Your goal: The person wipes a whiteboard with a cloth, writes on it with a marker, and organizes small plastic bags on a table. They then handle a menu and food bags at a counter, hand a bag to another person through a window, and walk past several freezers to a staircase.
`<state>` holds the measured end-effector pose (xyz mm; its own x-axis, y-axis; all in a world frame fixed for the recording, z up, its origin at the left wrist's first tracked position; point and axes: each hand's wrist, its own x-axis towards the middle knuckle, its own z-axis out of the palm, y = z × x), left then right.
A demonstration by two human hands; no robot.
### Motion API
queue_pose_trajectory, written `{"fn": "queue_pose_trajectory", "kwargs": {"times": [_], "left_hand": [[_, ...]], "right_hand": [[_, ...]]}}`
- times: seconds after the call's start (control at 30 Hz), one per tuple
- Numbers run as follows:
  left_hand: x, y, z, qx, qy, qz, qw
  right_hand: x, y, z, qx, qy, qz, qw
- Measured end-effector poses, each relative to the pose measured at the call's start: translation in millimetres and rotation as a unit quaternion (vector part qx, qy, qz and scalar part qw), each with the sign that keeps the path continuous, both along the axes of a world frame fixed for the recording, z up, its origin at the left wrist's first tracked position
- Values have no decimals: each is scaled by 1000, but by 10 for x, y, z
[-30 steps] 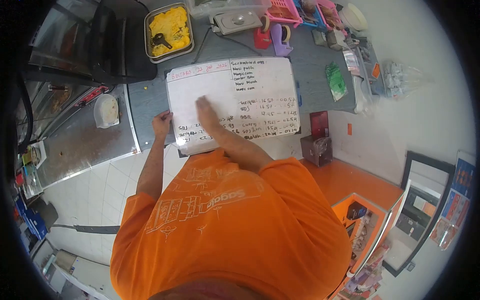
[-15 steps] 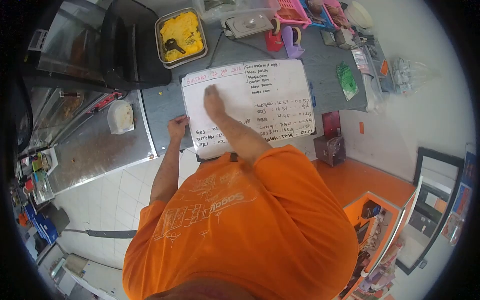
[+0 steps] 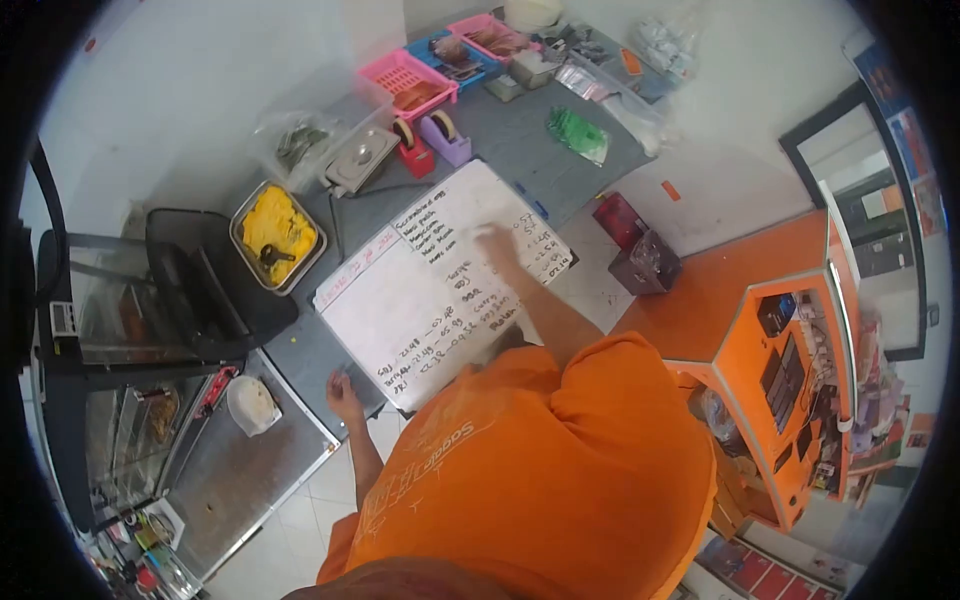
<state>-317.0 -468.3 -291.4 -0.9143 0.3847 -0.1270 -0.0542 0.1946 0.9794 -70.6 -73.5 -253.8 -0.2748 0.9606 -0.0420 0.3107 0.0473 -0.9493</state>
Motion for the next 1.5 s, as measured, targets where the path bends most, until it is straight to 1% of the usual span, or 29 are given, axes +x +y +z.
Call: {"fn": "queue_pose_trajectory", "kwargs": {"times": [0.03,0.07,0.13,0.2,0.27,0.3,0.33,0.37,0.4,0.47,0.53,0.6,0.67,0.73,0.8,0.87,0.9,0.93,1.03,1.07,1.1,1.17,1.27,1.33,1.37,1.4,1.43,1.47,1.5], "left_hand": [[29,-31,28,4,5,-4,1000],[62,-74,58,-8,23,-4,1000],[150,-44,177,-17,47,-4,999],[302,73,377,-44,9,17,999],[394,249,398,-36,28,5,999],[477,357,434,-30,38,-7,999],[565,482,466,-30,43,-6,999],[679,669,567,-27,73,-26,997],[809,834,627,-23,102,-46,993],[1028,1160,588,-41,110,-56,992],[1338,1595,599,-22,114,-75,990],[1724,2059,610,-16,116,-68,991],[2137,2579,727,-8,71,-72,995],[2430,3109,609,-10,69,-91,993],[2766,3665,803,29,101,-146,984],[3074,4225,1161,50,120,-183,974],[3102,4497,1116,30,140,-215,966],[3107,4740,996,6,158,-244,957],[3104,5485,558,-112,197,-231,946],[3100,5721,471,-166,200,-216,941],[3123,5934,503,-173,196,-212,942],[3179,6292,595,-304,145,-143,931],[3176,6703,514,-343,71,-104,931],[3104,6892,391,-313,42,-72,946],[3171,6936,415,-299,29,-58,952],[3241,6980,458,-285,15,-43,958],[3428,7021,713,-326,64,-46,942],[3557,7058,885,-366,113,-49,922],[3625,7078,925,-366,114,-48,922]], "right_hand": [[232,320,-32,-6,-1,-102,995],[467,669,-181,69,-55,-148,985],[716,1036,165,31,-40,-170,984],[852,1503,237,0,-22,-177,984],[911,1809,317,-30,-5,-181,983],[924,1918,437,-110,97,-209,967],[959,2004,540,-188,197,-233,933],[1029,2140,482,-190,200,-232,933],[1105,2266,415,-176,132,-241,945],[1373,2509,379,-156,68,-244,955],[1761,2395,623,-206,45,-98,973],[2315,2357,641,-241,111,16,964],[2923,2332,652,-260,139,45,955],[3469,2364,734,-265,53,5,963],[4039,2451,616,-281,37,-40,958],[4378,2466,729,-277,24,-59,959],[4481,2546,773,-275,15,-80,958],[4546,2655,753,-279,10,-71,957],[4596,2705,662,-252,43,-66,964],[4548,2735,629,-260,38,-60,963],[4511,2756,590,-265,52,-41,962],[4488,2871,518,-275,63,-18,959],[4533,3220,444,-303,24,5,953],[4558,3510,182,-238,-33,61,969],[4532,3643,39,-240,-35,62,968],[4453,3764,-104,-114,-98,100,984],[4341,3907,-177,17,-156,136,978],[4149,4044,-69,6,-181,148,972],[3904,4160,105,-6,-207,159,965]]}}
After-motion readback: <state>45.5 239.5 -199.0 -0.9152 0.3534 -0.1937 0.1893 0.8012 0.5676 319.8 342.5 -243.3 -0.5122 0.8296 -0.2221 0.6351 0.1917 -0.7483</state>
